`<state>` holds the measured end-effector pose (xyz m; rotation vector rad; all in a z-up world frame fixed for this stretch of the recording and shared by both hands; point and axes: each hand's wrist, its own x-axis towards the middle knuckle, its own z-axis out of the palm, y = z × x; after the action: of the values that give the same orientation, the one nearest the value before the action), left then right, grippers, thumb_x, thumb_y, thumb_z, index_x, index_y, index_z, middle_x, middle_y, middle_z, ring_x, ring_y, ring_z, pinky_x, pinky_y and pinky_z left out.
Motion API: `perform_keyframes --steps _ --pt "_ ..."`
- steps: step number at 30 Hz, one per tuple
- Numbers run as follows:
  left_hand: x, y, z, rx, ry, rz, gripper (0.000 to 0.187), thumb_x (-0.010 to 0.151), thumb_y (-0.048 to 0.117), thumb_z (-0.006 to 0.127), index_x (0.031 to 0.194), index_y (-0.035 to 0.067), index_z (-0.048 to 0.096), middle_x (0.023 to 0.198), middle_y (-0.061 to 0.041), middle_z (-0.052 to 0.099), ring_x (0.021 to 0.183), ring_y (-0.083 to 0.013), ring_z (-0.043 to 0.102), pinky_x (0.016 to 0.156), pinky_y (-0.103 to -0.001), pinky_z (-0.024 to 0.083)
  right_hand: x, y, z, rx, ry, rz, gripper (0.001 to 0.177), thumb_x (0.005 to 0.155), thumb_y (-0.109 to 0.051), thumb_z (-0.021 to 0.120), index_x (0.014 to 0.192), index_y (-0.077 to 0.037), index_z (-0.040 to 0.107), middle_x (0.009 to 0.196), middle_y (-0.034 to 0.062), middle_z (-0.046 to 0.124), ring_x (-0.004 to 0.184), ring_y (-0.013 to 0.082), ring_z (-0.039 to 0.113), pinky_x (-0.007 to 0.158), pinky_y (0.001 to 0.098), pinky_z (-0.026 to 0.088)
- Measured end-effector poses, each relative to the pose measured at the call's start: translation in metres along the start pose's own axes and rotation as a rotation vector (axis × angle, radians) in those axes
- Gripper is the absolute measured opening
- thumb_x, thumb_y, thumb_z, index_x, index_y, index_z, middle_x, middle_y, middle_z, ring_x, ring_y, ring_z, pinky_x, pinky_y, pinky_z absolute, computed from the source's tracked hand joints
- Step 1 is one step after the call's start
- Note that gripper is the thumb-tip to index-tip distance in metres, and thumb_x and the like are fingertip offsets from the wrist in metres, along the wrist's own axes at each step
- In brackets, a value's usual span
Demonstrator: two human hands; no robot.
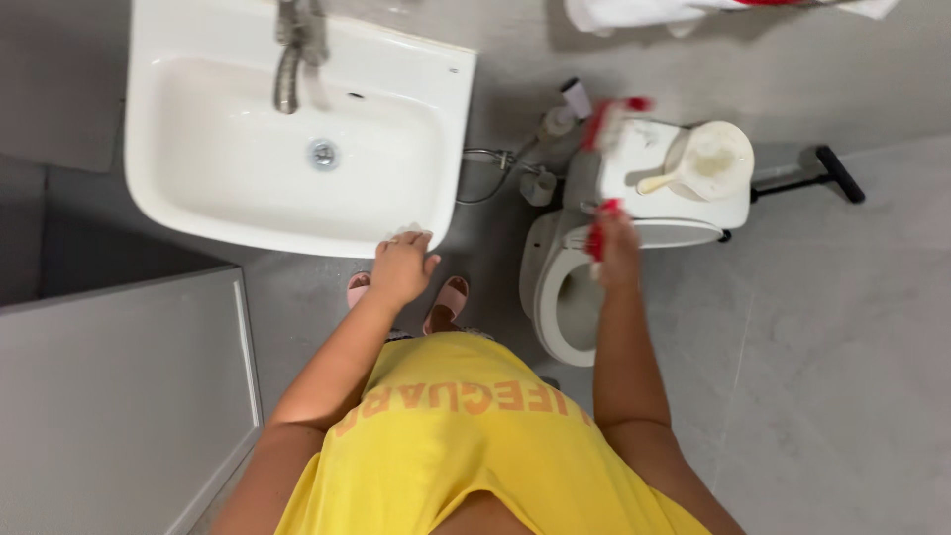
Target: The person scrubs a bathroom sink with a red brush, rinses it, and then pours a pink cleaning liquid into the toilet bowl. They also use a handheld bidet sprayer to rinse the toilet and floor area.
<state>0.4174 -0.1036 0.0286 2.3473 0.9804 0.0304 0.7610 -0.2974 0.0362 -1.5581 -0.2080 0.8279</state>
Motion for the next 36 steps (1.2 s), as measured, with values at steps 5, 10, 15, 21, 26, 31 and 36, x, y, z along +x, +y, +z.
perform_keyframes --steps 5,10,15,21,26,31,36 --pt "-0.015 -0.021 -0.014 0.019 -0.042 -0.009 0.044 0.093 0.031 0.066 0.132 0.010 0.064 0.130 -0.012 0.064 0.126 -0.0335 0.056 0.106 -0.051 0.038 -0.024 0.029 0.141 -1.058 -0.320 -0.661 0.048 0.099 -0.027 0.061 0.143 -0.009 0.051 0.107 0.0247 0.071 0.089 0.0439 0.070 0.073 0.0492 0.055" --pt "-0.031 -0.044 -0.018 0.031 0.017 0.017 0.044 0.093 0.028 0.067 0.132 0.009 0.063 0.139 -0.012 0.061 0.135 -0.0345 0.051 0.108 -0.050 0.037 0.042 -0.009 0.180 -1.389 -0.116 -0.413 0.054 0.107 -0.027 0.054 0.159 -0.024 0.039 0.102 0.0225 0.073 0.086 0.0440 0.069 0.075 0.0551 0.054" --pt "-0.035 -0.058 -0.027 0.035 -0.040 0.003 0.047 0.090 0.028 0.068 0.133 0.010 0.061 0.143 -0.011 0.056 0.140 -0.0342 0.045 0.112 -0.052 0.033 -0.025 0.003 0.151 -1.650 -0.382 -0.542 0.065 0.097 -0.025 0.059 0.157 -0.028 0.036 0.095 0.0257 0.068 0.064 0.0404 0.068 0.057 0.0524 0.055" --pt "-0.039 -0.064 -0.028 0.089 -0.103 -0.004 0.049 0.092 0.032 0.067 0.136 0.012 0.059 0.147 -0.011 0.052 0.143 -0.0338 0.040 0.115 -0.053 0.029 0.017 -0.036 0.184 -1.654 -0.247 -0.423 0.056 0.110 -0.026 0.048 0.163 -0.032 0.031 0.096 0.0215 0.071 0.079 0.0424 0.069 0.070 0.0549 0.054" --pt "-0.038 -0.080 -0.027 0.160 -0.107 -0.039 0.051 0.095 0.032 0.064 0.141 0.013 0.056 0.150 -0.009 0.050 0.145 -0.0340 0.038 0.117 -0.053 0.027 -0.063 -0.061 0.199 -1.899 -0.669 -0.244 0.065 0.102 -0.019 0.045 0.161 -0.038 0.024 0.113 0.0196 0.068 0.089 0.0377 0.073 0.073 0.0528 0.058" --pt "-0.040 -0.085 -0.029 0.189 -0.130 -0.015 0.053 0.095 0.036 0.064 0.142 0.013 0.055 0.151 -0.013 0.047 0.146 -0.0362 0.037 0.118 -0.053 0.025 -0.040 -0.113 0.247 -1.976 -0.559 -0.217 0.074 0.097 -0.010 0.051 0.163 -0.035 0.027 0.115 0.0171 0.070 0.101 0.0373 0.071 0.081 0.0485 0.058" --pt "-0.050 -0.089 -0.039 0.141 -0.061 -0.022 0.053 0.093 0.034 0.065 0.141 0.014 0.057 0.152 -0.015 0.046 0.145 -0.0374 0.036 0.116 -0.053 0.026 -0.028 -0.083 0.309 -2.002 -1.081 -0.203 0.056 0.100 -0.025 0.053 0.152 -0.040 0.041 0.125 0.0136 0.067 0.112 0.0358 0.066 0.089 0.0455 0.053"
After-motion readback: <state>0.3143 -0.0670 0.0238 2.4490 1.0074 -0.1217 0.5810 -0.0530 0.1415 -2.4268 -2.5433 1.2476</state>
